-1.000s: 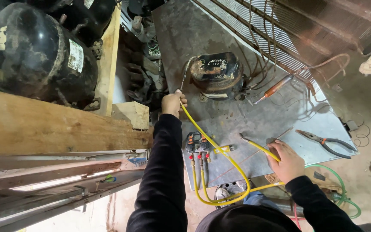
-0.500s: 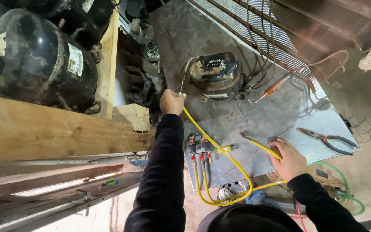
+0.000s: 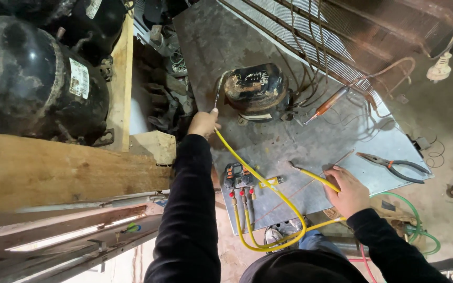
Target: The person connects a yellow hose to a refrigerant manifold gauge set and then to a pink refrigerant cylinder. They then use a sponge to wipe a black compressor unit while holding the cylinder.
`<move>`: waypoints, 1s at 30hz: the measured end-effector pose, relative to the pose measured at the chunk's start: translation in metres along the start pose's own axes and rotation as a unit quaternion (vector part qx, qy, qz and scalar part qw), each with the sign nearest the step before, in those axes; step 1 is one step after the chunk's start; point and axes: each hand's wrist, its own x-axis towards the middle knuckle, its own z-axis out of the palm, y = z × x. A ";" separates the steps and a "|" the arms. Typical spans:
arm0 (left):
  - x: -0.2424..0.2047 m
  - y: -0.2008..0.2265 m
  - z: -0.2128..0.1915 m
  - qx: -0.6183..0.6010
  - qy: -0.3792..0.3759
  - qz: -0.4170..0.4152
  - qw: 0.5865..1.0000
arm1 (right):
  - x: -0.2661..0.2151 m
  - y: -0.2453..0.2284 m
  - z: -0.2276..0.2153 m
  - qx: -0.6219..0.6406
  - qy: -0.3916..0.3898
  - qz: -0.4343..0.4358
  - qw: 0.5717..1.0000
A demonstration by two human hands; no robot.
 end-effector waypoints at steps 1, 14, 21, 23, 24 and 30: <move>0.018 -0.017 0.013 -0.072 -0.078 -0.042 0.993 | -0.001 0.000 0.000 -0.002 -0.003 0.002 1.000; -0.035 0.038 -0.021 0.081 -0.036 0.009 0.996 | 0.001 0.004 0.003 -0.007 -0.007 -0.002 1.000; -0.034 0.055 -0.037 0.161 0.006 -0.022 0.987 | -0.002 0.007 0.004 -0.009 -0.017 -0.004 1.000; -0.023 0.045 -0.030 0.067 -0.073 -0.083 0.992 | -0.002 0.008 0.004 -0.005 -0.015 -0.015 1.000; -0.023 0.044 -0.026 0.073 -0.046 -0.071 0.994 | -0.001 0.007 0.005 -0.007 -0.015 -0.010 1.000; -0.028 0.038 -0.022 0.141 0.075 0.001 0.987 | 0.001 0.006 0.005 -0.009 -0.003 -0.006 1.000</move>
